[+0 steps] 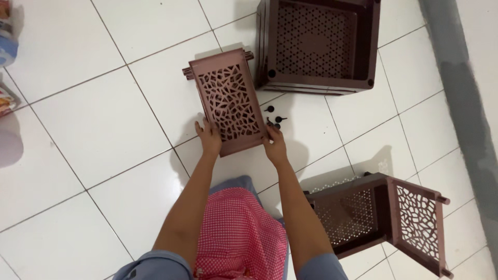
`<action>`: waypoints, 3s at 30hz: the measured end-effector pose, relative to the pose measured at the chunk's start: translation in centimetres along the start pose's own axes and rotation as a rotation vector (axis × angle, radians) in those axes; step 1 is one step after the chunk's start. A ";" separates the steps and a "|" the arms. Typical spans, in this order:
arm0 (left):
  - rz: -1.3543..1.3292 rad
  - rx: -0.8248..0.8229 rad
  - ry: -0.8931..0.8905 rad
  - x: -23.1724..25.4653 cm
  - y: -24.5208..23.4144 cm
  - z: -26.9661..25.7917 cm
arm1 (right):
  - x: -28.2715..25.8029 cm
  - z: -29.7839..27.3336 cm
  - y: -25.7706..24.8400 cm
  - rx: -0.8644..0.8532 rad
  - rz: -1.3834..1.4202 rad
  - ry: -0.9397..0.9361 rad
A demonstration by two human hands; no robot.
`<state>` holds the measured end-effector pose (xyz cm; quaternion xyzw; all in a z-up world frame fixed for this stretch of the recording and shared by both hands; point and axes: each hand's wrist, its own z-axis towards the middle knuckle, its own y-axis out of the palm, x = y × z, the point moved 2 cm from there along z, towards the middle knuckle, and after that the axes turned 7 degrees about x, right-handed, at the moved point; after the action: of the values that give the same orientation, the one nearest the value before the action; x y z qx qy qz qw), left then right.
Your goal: The person assembles brown plastic crates by hand on a tiled floor. They attach black caster wheels to the corners of the crates and stack the crates together. The person handles the crates and wheels directly without using any tools.
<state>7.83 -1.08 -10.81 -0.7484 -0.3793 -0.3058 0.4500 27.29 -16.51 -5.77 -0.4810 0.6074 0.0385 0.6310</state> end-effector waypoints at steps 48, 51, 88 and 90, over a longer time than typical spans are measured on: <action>0.496 -0.828 0.946 7.0 25.2 -38.6 | 11.8 -22.5 -39.0 1.099 -0.628 0.226; 0.565 -0.908 0.994 11.8 30.9 -39.8 | 12.3 -17.4 -45.2 1.010 -0.749 0.217; 1.152 -0.963 1.319 5.6 37.3 -36.9 | 11.9 -15.1 -43.3 0.573 -0.708 0.419; 1.244 -0.999 1.274 5.9 37.6 -36.9 | 11.0 -15.5 -43.0 0.576 -0.702 0.361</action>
<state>38.32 -44.30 -7.65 -0.6132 0.5574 -0.4826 0.2835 46.06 -55.57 12.59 -0.4618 0.4942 -0.4301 0.5980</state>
